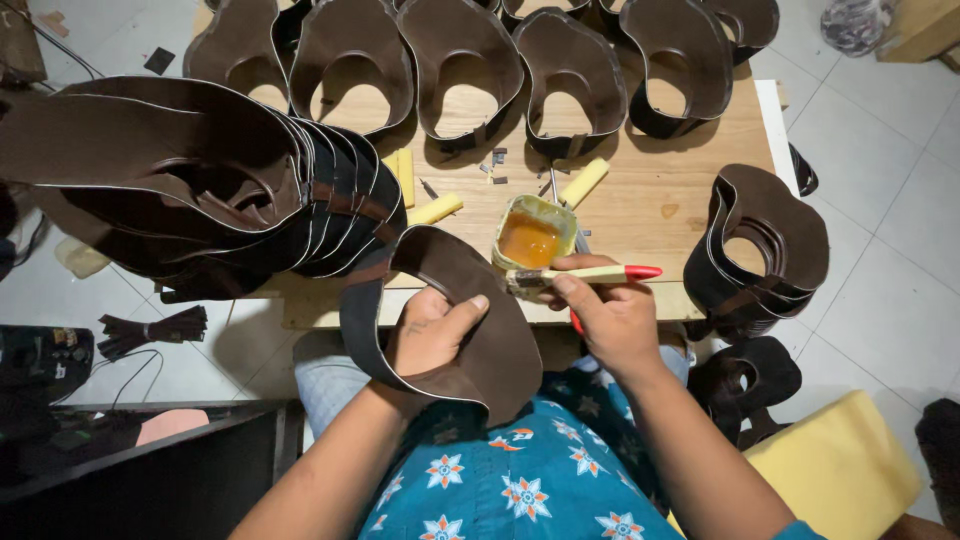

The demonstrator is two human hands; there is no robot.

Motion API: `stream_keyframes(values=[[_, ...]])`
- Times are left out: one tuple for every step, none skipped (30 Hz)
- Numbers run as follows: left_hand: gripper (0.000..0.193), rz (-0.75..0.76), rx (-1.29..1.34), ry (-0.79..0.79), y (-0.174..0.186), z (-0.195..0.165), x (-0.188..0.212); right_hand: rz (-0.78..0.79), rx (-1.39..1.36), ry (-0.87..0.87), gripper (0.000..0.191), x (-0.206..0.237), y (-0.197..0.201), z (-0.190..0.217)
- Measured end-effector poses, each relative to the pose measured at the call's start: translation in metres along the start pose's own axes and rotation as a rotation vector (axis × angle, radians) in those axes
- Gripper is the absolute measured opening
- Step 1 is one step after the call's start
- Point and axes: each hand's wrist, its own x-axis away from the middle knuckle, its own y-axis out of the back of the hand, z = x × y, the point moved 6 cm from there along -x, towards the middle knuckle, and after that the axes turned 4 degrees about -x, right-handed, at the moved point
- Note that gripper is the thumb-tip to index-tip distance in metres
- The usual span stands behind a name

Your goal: The person holds a shoe upper in one hand and brushes adhesive along its edge with a brush dipped in a small container of glue. They set the finished piece on the table, pick up the next upper, and repeat the gluing on its edge.

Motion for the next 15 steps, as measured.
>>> stream_keyframes(values=[[0.024,-0.006,0.031,0.052,-0.002,0.0,0.0,-0.009,0.032,-0.001,0.024,0.0,-0.001,-0.001],[0.023,-0.007,0.071,0.039,-0.005,-0.004,0.001,-0.018,0.063,-0.003,0.023,0.0,-0.001,-0.002],[0.023,-0.008,0.113,0.026,-0.006,-0.006,0.002,-0.026,0.094,-0.007,0.023,0.001,-0.002,-0.002],[0.022,-0.01,0.154,0.014,-0.007,-0.009,0.003,-0.02,0.093,0.014,0.02,0.002,-0.003,0.0],[0.022,-0.004,0.15,0.012,-0.007,-0.011,0.004,-0.013,0.092,0.035,0.016,0.003,-0.003,0.003],[0.022,0.002,0.145,0.011,-0.007,-0.012,0.005,-0.006,0.09,0.056,0.014,0.004,-0.004,0.005],[0.022,0.009,0.142,0.012,-0.008,-0.011,0.006,-0.002,0.114,0.086,0.014,0.004,-0.005,0.009],[0.022,0.002,0.127,0.014,-0.008,-0.011,0.007,0.002,0.139,0.117,0.014,0.005,-0.006,0.013],[0.023,-0.005,0.112,0.015,-0.008,-0.01,0.007,0.005,0.164,0.149,0.015,0.005,-0.007,0.018],[0.023,-0.01,0.096,0.016,-0.009,-0.009,0.007,0.042,0.188,0.17,0.015,0.004,-0.01,0.021],[0.024,-0.003,0.091,0.013,-0.01,-0.009,0.007,0.079,0.212,0.193,0.016,0.003,-0.013,0.024],[0.024,0.003,0.085,0.011,-0.013,-0.009,0.006,0.117,0.236,0.216,0.016,0.002,-0.016,0.027],[0.024,0.01,0.08,0.008,-0.014,-0.01,0.006,0.149,0.244,0.225,0.014,0.003,-0.018,0.028],[0.023,-0.013,0.077,-0.029,-0.014,-0.013,0.007,0.182,0.252,0.234,0.011,0.004,-0.019,0.03],[0.023,-0.037,0.075,-0.066,-0.013,-0.018,0.008,0.215,0.26,0.244,0.009,0.005,-0.02,0.031]])
